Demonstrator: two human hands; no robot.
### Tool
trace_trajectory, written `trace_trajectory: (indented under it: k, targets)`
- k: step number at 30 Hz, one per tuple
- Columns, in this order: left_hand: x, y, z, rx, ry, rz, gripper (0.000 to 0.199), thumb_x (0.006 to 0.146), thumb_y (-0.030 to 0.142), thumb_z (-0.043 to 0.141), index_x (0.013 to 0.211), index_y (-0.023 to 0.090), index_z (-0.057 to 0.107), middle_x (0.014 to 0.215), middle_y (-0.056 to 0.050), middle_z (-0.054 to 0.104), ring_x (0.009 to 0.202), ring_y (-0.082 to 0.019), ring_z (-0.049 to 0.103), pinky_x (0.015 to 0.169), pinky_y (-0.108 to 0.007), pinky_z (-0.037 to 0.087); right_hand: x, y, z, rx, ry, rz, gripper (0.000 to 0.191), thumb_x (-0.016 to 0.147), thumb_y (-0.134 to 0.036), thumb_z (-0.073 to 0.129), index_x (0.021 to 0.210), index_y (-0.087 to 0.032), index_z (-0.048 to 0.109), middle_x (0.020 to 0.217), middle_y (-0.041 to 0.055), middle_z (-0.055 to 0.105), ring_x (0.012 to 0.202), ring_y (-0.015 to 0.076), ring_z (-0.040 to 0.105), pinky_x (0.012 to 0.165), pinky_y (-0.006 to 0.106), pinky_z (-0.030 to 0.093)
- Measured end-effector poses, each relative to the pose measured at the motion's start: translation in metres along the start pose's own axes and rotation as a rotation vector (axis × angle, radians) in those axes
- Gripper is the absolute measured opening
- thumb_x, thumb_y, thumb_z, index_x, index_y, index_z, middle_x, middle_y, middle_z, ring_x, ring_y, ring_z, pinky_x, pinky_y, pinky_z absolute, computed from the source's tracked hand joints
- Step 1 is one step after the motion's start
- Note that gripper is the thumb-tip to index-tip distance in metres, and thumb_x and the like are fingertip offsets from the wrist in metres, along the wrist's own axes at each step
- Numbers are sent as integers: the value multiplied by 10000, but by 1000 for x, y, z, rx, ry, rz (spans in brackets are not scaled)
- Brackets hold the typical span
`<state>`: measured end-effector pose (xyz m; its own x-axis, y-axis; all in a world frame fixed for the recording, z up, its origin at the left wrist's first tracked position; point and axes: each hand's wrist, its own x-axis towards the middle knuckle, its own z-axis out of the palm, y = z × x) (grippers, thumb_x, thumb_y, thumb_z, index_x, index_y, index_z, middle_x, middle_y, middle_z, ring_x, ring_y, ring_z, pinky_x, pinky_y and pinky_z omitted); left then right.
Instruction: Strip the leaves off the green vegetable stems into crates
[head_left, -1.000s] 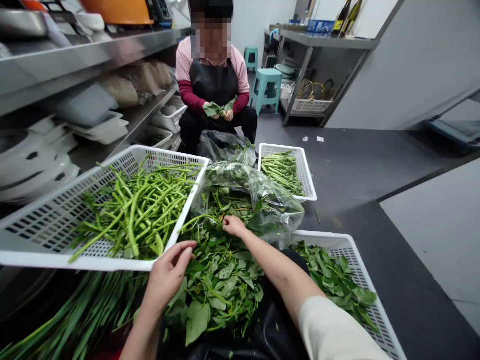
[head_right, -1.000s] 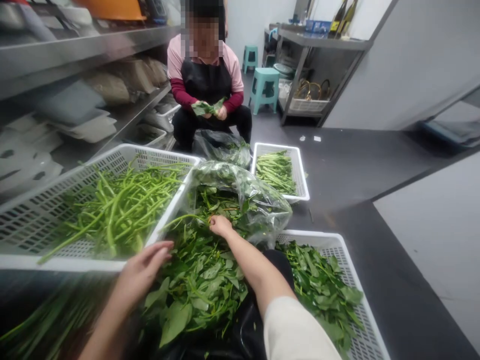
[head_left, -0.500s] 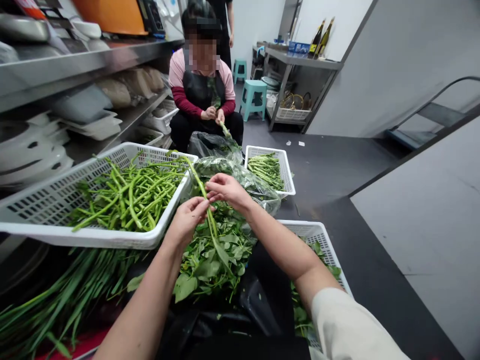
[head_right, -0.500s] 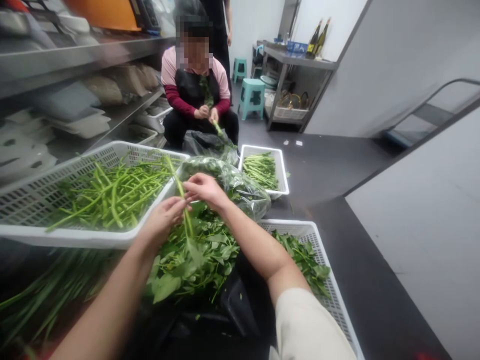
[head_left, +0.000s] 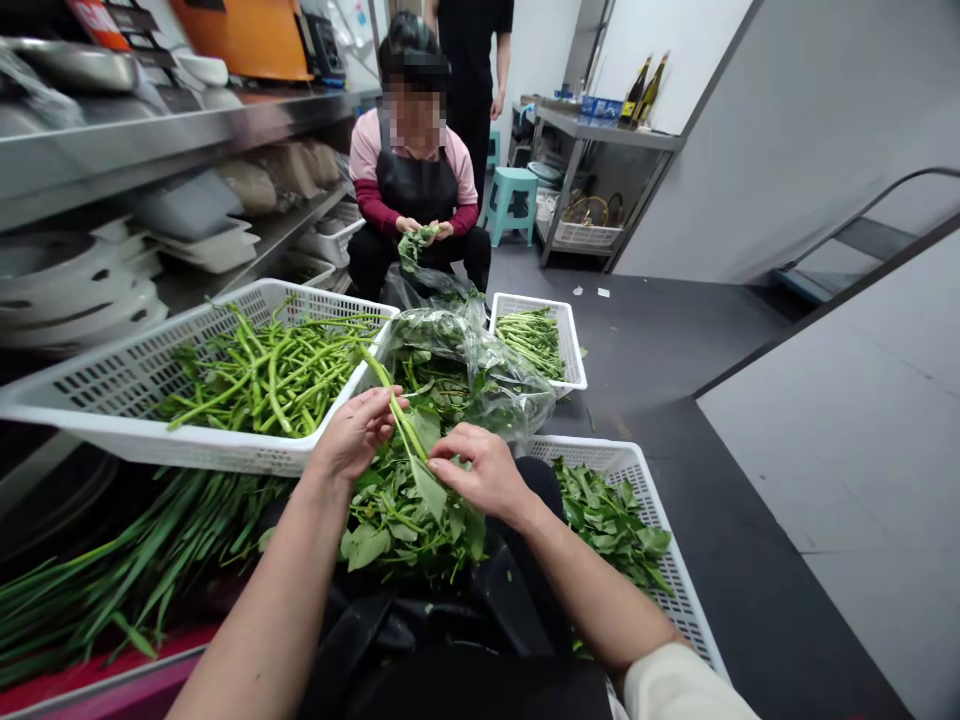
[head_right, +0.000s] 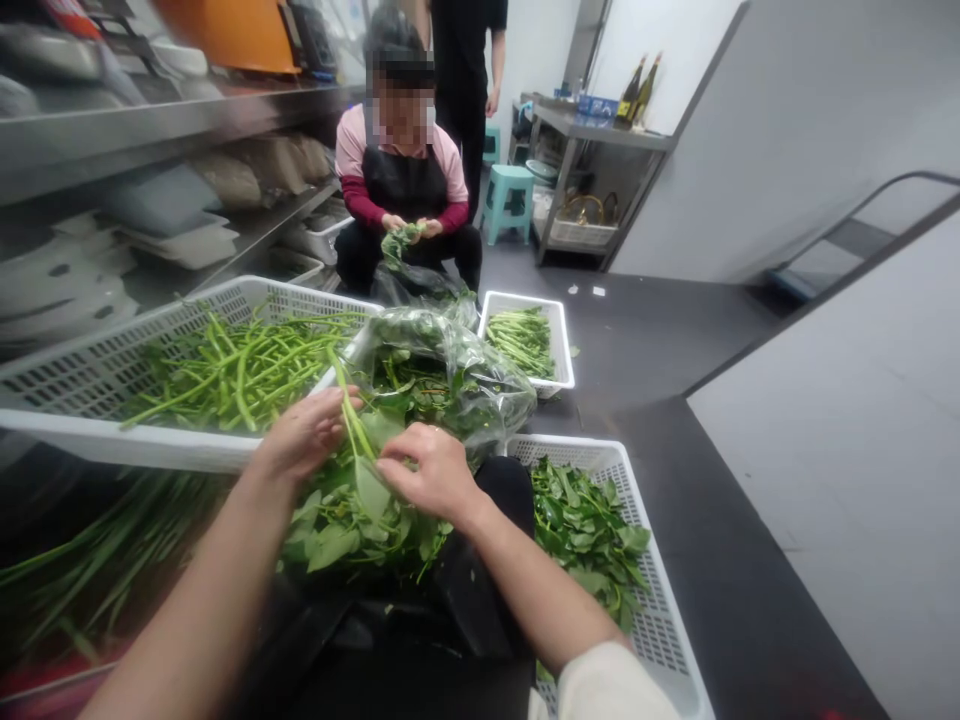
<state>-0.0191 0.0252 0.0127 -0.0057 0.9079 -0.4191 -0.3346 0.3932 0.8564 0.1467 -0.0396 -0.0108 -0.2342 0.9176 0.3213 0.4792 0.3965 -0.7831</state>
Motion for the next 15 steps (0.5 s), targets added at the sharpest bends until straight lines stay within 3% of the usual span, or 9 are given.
trace_trajectory:
  k: [5,12,15]
  targets:
    - [-6,-2,-9,33,-35,48,97,697,147,668,791,124,670,649,-29,661,463,-45,498,394,-104,388,-3,0,9,-44,-75,-20,82,760,-225,586,697,-182,619,701,-2,579,686,122,509,676,237,366]
    - [-11,-9,-13,101,-116,108,251,605,308,736,797,159,675,720,-18,652,624,-108,572,483,-168,424,-9,8,31,172,-73,164,140,691,-163,526,554,-176,499,589,-43,447,557,88,397,555,212,306]
    - [-18,-13,-8,138,-121,153,320,532,398,773,710,156,660,669,9,610,602,-97,539,507,-175,416,-5,28,34,389,38,342,214,654,-155,498,463,-179,405,505,-55,355,506,86,329,506,206,275]
